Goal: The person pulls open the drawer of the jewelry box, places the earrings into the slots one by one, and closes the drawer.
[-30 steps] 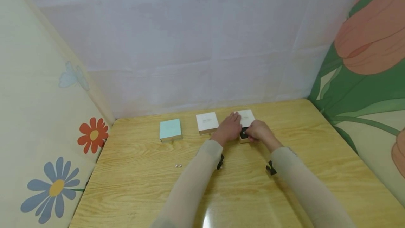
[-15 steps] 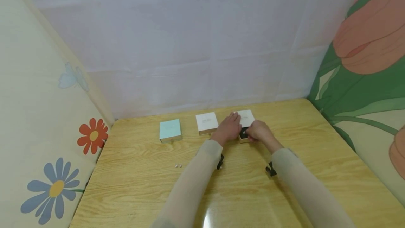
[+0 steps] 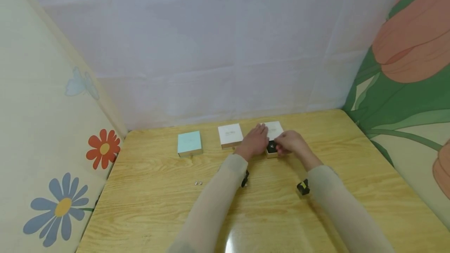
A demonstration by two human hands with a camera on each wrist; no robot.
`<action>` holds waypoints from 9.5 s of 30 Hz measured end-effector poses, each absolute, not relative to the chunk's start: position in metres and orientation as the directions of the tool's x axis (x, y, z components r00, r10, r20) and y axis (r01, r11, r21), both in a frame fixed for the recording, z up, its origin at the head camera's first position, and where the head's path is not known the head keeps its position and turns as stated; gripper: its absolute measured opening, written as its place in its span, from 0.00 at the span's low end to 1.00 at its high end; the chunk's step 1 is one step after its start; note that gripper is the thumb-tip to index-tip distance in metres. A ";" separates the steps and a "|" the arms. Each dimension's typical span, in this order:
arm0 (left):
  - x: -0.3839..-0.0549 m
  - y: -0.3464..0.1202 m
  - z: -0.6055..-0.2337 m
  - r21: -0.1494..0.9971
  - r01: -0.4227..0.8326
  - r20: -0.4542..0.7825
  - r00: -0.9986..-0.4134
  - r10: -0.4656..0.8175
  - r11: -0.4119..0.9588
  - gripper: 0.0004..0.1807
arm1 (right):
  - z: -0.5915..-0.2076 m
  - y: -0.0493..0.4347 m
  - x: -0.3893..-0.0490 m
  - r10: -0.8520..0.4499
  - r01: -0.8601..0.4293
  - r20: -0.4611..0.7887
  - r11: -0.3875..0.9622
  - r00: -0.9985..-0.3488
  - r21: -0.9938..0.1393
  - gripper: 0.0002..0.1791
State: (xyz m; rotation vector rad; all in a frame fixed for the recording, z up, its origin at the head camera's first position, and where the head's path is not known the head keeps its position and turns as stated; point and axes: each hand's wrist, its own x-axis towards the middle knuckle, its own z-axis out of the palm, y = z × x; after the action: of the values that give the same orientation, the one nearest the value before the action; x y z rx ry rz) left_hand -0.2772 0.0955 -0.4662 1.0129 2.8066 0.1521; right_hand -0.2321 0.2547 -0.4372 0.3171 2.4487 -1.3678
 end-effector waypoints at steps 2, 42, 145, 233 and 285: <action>-0.277 0.095 -0.465 0.135 0.622 -0.099 -0.766 0.635 0.772 0.30 | -0.434 0.256 -0.230 0.029 0.344 -0.377 0.480 -0.926 -0.807 0.20; -0.277 0.095 -0.468 0.123 0.635 -0.089 -0.758 0.646 0.762 0.31 | -0.453 0.276 -0.173 -0.048 0.370 -0.401 0.301 -0.915 -0.879 0.22; -0.283 0.100 -0.476 0.073 0.638 -0.093 -0.761 0.642 0.766 0.30 | -0.482 0.259 -0.205 0.037 0.489 -0.488 0.018 -0.872 -0.872 0.17; -0.284 0.101 -0.474 0.026 0.659 -0.113 -0.745 0.657 0.752 0.29 | -0.482 0.259 -0.232 0.060 0.510 -0.511 -0.030 -0.858 -0.860 0.09; -0.283 0.101 -0.470 0.007 0.653 -0.108 -0.752 0.650 0.757 0.30 | -0.480 0.258 -0.239 0.058 0.503 -0.506 -0.059 -0.861 -0.862 0.09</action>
State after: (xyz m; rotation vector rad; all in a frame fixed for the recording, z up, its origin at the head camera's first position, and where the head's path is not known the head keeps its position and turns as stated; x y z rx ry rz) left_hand -0.2834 0.1008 -0.4696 1.0591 2.8463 -0.0470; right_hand -0.2390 0.2578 -0.4798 0.6004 1.9056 -1.9909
